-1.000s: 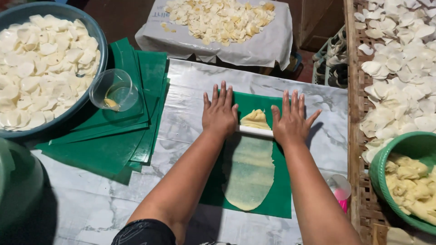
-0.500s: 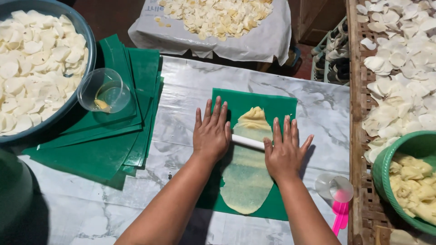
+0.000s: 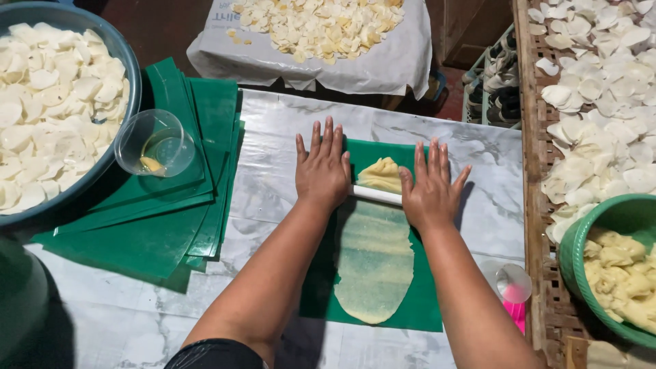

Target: Flatten pieces of dough into thin discs using a rolling pin on a plastic sheet to prepare chips.

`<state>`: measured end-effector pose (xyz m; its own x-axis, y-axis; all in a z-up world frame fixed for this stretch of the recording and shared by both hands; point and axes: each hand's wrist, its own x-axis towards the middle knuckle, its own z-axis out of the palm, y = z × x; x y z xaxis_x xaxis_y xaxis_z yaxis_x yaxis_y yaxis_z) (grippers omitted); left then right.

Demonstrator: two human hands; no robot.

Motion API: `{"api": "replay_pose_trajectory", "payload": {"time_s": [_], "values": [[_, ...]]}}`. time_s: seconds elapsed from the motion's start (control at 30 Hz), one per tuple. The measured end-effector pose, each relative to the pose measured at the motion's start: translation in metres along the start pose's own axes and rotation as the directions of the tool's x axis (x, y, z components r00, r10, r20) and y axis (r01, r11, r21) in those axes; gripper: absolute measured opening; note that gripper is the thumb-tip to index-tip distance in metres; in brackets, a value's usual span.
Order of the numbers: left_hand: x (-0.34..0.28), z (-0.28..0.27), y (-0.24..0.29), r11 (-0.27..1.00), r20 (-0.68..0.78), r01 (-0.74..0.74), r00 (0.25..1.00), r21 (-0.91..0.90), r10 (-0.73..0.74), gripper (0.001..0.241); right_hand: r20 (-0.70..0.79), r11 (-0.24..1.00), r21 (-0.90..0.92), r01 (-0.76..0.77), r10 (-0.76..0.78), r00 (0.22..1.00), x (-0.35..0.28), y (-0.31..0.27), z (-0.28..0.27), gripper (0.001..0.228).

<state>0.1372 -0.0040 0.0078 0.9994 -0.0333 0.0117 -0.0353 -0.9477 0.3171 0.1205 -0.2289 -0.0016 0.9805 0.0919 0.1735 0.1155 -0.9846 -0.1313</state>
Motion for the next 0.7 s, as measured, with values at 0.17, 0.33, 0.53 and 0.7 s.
{"api": "replay_pose_trajectory", "payload": {"time_s": [0.17,0.33,0.53,0.7], "values": [[-0.074,-0.004,-0.002,0.999,-0.011,-0.046,0.999,0.012,0.046,0.062,-0.091,0.995,-0.007,0.100,-0.100,0.991,-0.080,-0.012,-0.009,0.062],[-0.091,-0.005,-0.009,0.997,0.051,-0.074,0.996,0.010,0.074,0.063,-0.243,0.980,0.010,0.198,-0.189,0.951,-0.105,0.021,0.020,0.045],[-0.022,-0.022,0.009,0.987,-0.026,-0.121,0.992,0.104,0.124,0.054,-0.302,0.947,-0.055,0.318,-0.319,0.898,-0.033,0.047,0.010,0.053],[0.024,0.007,0.001,0.976,0.037,-0.216,0.976,0.013,0.215,0.074,-0.141,0.987,0.055,0.154,-0.145,0.979,0.008,0.054,0.025,0.048]]}}
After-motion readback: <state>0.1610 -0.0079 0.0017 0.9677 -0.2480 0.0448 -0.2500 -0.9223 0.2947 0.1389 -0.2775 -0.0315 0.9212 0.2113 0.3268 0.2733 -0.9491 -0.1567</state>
